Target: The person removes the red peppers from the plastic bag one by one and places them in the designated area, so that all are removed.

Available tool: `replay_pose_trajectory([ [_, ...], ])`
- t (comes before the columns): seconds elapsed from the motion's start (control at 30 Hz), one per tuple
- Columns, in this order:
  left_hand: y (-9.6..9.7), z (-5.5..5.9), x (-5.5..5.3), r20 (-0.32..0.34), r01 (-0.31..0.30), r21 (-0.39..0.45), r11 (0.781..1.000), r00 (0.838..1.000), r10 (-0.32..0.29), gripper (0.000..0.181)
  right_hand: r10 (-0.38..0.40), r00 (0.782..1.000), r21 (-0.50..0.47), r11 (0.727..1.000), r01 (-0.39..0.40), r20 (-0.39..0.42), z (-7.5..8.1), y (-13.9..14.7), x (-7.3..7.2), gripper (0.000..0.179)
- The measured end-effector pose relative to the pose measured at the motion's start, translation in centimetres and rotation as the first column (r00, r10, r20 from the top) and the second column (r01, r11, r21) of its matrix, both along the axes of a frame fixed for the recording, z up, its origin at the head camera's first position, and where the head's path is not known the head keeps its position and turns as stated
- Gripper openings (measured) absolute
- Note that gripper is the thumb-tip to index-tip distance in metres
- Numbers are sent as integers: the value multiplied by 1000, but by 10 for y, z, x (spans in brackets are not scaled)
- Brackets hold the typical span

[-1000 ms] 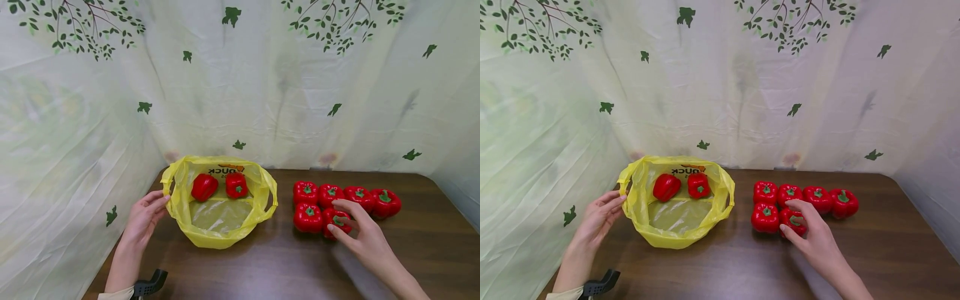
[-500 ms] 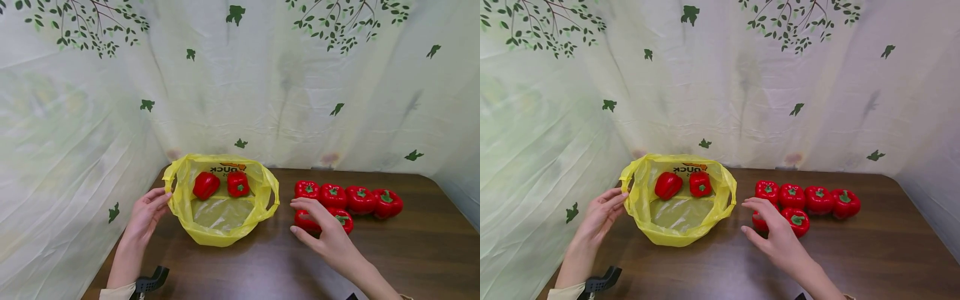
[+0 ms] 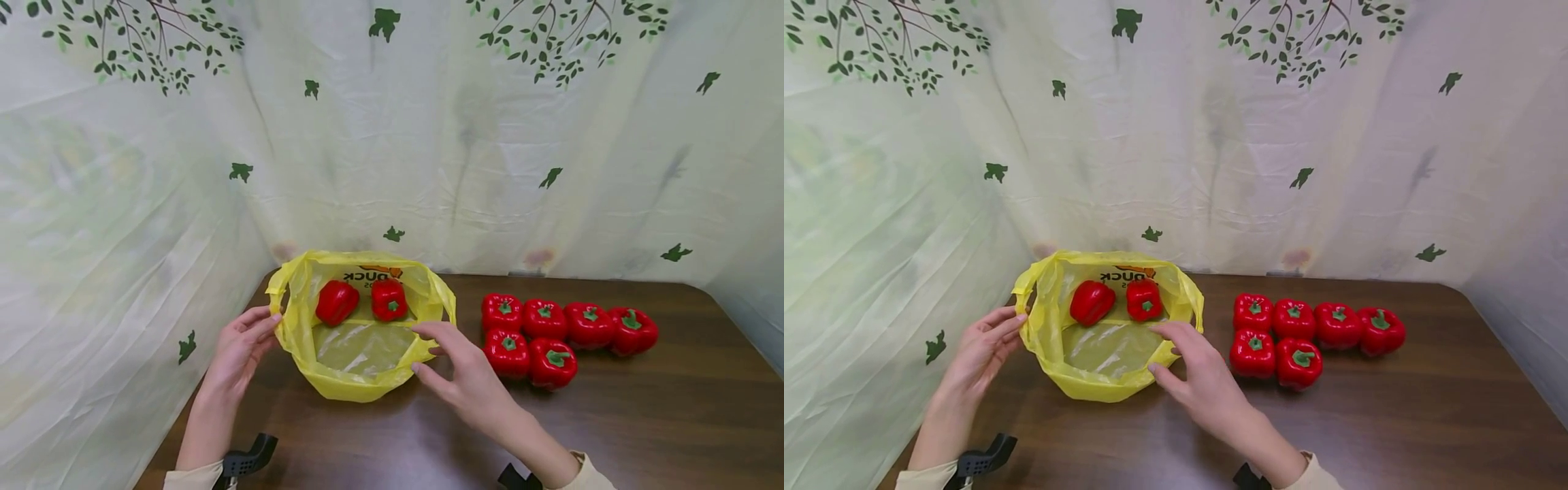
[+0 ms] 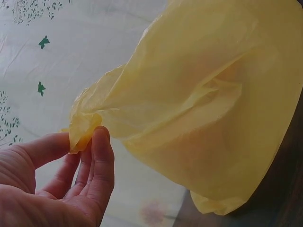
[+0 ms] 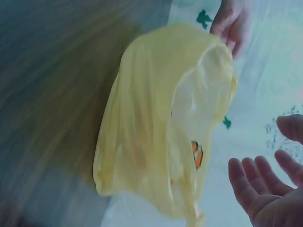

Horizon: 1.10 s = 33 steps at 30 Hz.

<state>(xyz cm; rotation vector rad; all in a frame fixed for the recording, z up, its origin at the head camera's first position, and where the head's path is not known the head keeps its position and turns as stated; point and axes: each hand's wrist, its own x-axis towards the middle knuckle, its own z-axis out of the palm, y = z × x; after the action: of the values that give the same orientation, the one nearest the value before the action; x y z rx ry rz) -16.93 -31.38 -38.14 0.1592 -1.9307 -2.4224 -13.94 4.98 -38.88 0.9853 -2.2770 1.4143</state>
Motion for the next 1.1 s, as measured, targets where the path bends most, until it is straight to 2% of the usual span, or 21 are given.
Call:
replay_pose_trajectory([
  [0.07,0,0,0,3,-3,-3,1000,1000,3,15,16,998,-13,1000,-15,55,0,-8,-3,51],
  [0.13,0,0,0,6,-5,-6,1000,1000,5,16,25,988,-48,999,-18,152,1,-16,-7,49],
  [0.27,0,0,1,13,-4,-10,1000,1000,4,19,16,943,-125,992,27,331,0,-30,-19,44],
  [0.4,0,-1,1,13,-2,0,1000,1000,2,20,-30,909,-149,984,101,416,-4,-42,-35,41],
  [0.7,0,-2,-1,-21,16,2,1000,1000,-16,17,-104,866,-106,979,177,489,-17,-64,-63,42],
  [0.93,-2,-1,-1,-29,15,8,1000,999,-15,14,-180,860,-14,977,212,477,-31,-72,-81,41],
  [1.1,-3,0,0,-25,11,8,1000,1000,-11,15,-187,843,30,979,200,504,-37,-74,-88,41],
])
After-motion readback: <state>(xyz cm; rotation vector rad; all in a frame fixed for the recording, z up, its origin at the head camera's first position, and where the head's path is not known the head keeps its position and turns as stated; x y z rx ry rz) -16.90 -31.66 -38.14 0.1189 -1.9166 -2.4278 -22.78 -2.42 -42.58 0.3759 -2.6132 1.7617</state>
